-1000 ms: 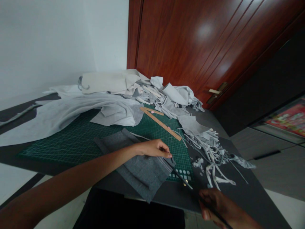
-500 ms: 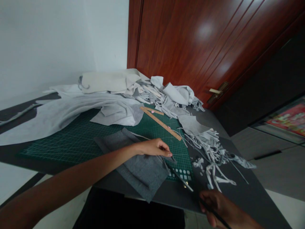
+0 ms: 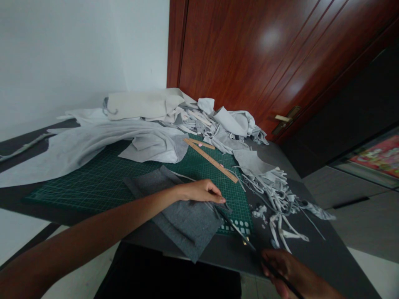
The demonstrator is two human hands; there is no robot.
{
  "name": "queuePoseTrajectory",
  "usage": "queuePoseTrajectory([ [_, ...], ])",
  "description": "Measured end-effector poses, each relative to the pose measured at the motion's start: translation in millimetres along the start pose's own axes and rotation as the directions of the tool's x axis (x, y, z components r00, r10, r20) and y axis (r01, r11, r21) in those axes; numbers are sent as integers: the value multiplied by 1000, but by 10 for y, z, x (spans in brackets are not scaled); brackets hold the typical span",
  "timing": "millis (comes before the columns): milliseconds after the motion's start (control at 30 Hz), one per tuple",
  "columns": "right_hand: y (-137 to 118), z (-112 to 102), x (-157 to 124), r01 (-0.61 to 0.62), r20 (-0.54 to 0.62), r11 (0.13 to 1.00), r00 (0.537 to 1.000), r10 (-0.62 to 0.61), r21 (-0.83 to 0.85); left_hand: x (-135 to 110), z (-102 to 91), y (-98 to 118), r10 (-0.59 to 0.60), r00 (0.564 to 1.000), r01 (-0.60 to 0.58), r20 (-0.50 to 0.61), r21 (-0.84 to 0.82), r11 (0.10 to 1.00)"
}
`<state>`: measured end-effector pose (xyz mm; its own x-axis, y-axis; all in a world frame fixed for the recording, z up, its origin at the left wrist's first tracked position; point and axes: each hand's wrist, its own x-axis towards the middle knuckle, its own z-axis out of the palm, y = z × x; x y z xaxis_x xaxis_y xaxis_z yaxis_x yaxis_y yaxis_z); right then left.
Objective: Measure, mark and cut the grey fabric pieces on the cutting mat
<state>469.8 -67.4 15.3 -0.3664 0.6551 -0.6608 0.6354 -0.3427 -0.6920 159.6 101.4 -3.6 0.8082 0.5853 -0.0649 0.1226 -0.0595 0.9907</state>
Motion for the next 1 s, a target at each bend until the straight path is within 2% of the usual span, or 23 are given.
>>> queuePoseTrajectory([
  [267,-132,48,15,-7,-32,1000,999,7,3,8,2,-37,-72,997,72,-38,-7,997],
  [367,-213,65,27,-41,-45,999,998,41,-7,9,-1,-52,-57,998,57,-8,-10,998],
  [500,-300,49,6,-9,-40,999,999,7,-32,4,-3,-51,-34,999,34,3,-4,999],
  [1000,-229,-15,119,85,18,995,996,-87,53,25,0,-74,-14,1000,16,27,-73,997],
])
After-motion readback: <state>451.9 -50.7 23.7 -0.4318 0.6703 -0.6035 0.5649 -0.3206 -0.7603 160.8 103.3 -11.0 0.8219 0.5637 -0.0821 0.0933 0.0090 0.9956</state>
